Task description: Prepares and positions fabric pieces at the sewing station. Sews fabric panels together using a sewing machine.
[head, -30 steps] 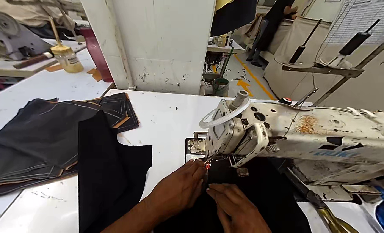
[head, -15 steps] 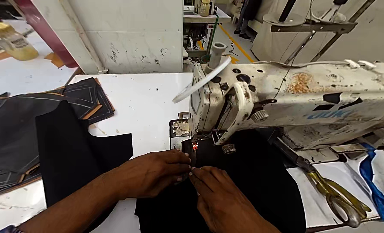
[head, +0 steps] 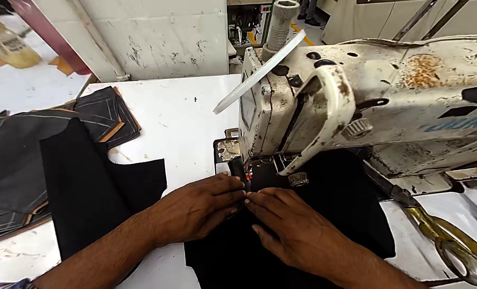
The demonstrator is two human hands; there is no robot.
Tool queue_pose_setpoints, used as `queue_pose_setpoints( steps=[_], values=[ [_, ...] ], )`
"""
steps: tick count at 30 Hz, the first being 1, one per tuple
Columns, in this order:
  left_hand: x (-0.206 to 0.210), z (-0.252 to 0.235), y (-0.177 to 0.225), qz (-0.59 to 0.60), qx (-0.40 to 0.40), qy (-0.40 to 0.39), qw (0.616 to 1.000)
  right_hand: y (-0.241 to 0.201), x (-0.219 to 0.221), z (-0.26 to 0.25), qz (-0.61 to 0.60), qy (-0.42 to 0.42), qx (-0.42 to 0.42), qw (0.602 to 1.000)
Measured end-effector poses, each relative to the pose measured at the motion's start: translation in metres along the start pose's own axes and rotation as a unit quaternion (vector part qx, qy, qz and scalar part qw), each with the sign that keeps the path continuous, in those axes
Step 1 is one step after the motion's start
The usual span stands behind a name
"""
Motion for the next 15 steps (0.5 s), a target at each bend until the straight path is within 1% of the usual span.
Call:
queue_pose_setpoints(
  steps=[7,11,15],
  values=[
    [-0.001,-0.005,-0.001,-0.023,-0.026,0.033,0.999,0.018,-0.003,-0.008,0.015,-0.007,-0.063,0.998],
    [-0.002,-0.006,-0.001,-0.029,-0.044,0.052,0.997,0.029,-0.009,-0.013,0.043,0.011,-0.081,0.996],
    [-0.003,-0.010,-0.001,-0.042,-0.056,0.068,0.995,0.037,-0.012,-0.017,0.049,0.007,-0.100,0.994]
  ],
)
Point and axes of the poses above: each hand's wrist, its own z-axis away from the middle knuckle, its own x-axis out of the palm, y = z × x, the point moved 9 cm from there along -z, towards the middle knuckle, and after that the axes turned 5 degrees about z, right-handed, at the moved point
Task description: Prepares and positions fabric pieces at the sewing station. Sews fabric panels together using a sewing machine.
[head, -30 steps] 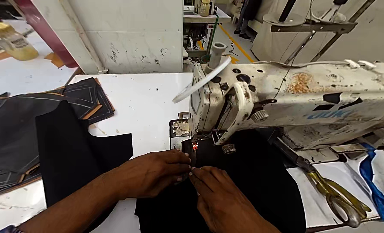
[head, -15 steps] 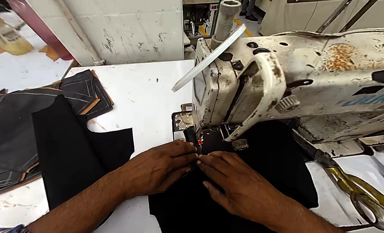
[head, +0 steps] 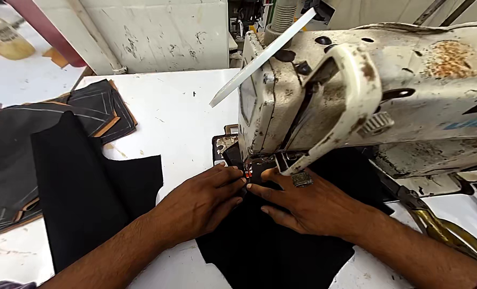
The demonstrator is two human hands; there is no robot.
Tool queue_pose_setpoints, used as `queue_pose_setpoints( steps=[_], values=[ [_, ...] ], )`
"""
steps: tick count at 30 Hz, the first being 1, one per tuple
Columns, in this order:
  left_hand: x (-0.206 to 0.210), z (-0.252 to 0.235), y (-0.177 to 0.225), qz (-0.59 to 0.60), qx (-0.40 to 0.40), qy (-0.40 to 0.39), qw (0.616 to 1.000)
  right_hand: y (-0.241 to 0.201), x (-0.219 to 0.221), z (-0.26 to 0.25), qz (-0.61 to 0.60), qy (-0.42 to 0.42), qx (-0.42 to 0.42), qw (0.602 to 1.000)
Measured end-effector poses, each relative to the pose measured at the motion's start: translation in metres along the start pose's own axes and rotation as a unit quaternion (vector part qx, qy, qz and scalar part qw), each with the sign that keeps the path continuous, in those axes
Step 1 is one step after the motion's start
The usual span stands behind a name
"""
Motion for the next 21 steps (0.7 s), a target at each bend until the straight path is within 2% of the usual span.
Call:
queue_pose_setpoints(
  steps=[5,9,15,19,21],
  values=[
    [0.002,-0.003,0.001,-0.008,-0.008,0.011,1.000,0.010,-0.001,0.001,-0.005,0.002,-0.014,1.000],
    [0.005,-0.003,-0.001,0.003,-0.027,-0.004,1.000,0.002,-0.004,0.004,0.025,-0.013,0.015,0.999],
    [0.004,-0.005,-0.002,0.012,-0.014,-0.014,1.000,-0.042,-0.019,0.011,0.008,0.037,0.106,0.994],
    [0.005,-0.005,-0.004,0.011,-0.013,-0.020,1.000,-0.047,-0.008,0.009,-0.012,0.052,0.183,0.982],
    [0.001,-0.006,-0.008,0.047,-0.028,-0.040,0.998,-0.046,-0.004,0.007,-0.015,0.059,0.199,0.978]
  ],
)
Point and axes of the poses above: each hand's wrist, its own z-axis away from the middle knuckle, its own x-axis out of the palm, y = z × x, the point moved 9 cm from there along -z, towards the middle knuckle, and after that the axes turned 5 degrees about z, right-handed, at the moved point
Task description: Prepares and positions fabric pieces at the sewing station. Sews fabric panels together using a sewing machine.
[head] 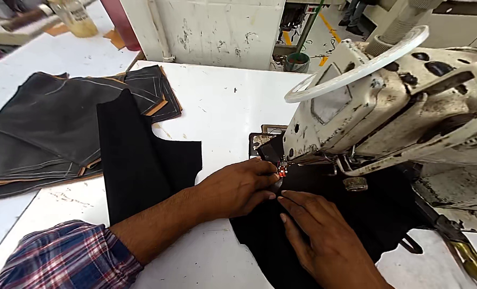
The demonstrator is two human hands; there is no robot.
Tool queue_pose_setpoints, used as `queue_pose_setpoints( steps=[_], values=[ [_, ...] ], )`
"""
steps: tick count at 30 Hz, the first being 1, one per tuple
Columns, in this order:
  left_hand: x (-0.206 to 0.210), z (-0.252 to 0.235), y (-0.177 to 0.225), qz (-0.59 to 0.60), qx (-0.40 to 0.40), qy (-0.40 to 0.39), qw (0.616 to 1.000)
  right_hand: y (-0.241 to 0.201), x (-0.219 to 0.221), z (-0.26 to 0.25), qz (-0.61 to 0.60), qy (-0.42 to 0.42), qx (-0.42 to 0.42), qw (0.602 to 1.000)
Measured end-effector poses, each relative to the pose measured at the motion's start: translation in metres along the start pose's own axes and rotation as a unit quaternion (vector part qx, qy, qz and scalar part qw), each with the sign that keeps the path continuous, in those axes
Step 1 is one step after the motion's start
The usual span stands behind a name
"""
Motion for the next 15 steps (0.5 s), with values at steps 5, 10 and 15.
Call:
queue_pose_setpoints(
  steps=[5,10,15],
  values=[
    [-0.066,0.008,-0.020,0.094,-0.040,0.057,0.993,-0.007,-0.003,-0.004,-0.006,0.013,-0.007,1.000],
    [-0.089,0.035,-0.024,0.040,-0.084,0.075,0.993,-0.019,-0.004,-0.007,-0.033,0.017,-0.018,0.999],
    [-0.068,0.033,-0.015,0.021,-0.026,0.042,0.999,-0.033,0.002,-0.007,-0.038,0.014,-0.032,0.999]
  ],
)
Point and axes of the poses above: each hand's wrist, its own z-axis away from the middle knuckle, its own x-axis out of the palm, y = z × x, the point moved 9 cm from there along -z, towards the middle knuckle, and after that the axes turned 5 degrees about z, right-handed, at the moved point
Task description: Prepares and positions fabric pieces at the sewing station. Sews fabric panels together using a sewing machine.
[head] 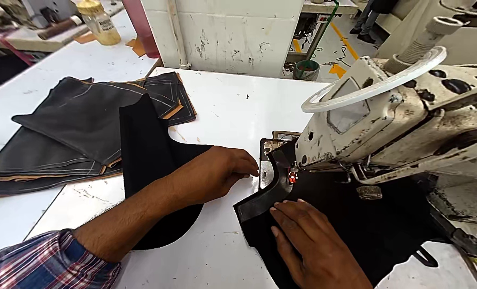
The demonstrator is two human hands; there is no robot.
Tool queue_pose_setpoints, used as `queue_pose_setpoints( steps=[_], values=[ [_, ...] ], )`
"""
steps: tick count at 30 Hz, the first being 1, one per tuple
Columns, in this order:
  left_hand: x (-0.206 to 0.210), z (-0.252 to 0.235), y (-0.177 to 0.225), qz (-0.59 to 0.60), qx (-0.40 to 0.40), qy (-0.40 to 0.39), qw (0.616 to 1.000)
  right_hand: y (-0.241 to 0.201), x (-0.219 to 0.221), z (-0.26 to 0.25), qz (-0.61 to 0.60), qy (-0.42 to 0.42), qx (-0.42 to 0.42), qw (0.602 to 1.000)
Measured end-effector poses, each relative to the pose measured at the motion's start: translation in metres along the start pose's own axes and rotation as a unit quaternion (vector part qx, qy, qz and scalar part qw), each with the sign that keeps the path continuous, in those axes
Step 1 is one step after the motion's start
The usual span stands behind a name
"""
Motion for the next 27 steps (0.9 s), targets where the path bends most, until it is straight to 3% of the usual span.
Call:
queue_pose_setpoints(
  steps=[4,12,19,27],
  values=[
    [0.014,-0.015,0.010,0.004,0.059,-0.026,0.998,-0.008,0.006,0.000,-0.013,-0.029,0.012,0.999],
    [0.059,-0.031,0.023,-0.031,0.175,-0.163,0.971,-0.016,0.014,0.004,-0.007,-0.044,0.016,0.999],
    [0.060,-0.029,0.008,-0.012,0.166,-0.175,0.970,-0.017,0.015,0.004,0.001,-0.027,-0.006,1.000],
    [0.064,-0.026,0.008,-0.053,0.122,-0.111,0.985,0.002,0.012,0.004,-0.013,-0.051,-0.031,0.998]
  ],
)
Point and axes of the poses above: each hand's wrist, its own z-axis away from the middle knuckle, its own x-axis out of the palm, y = z × x, the point moved 9 cm from there along -z, towards the middle knuckle, and after that the axes turned 5 degrees about z, right-handed, at the moved point
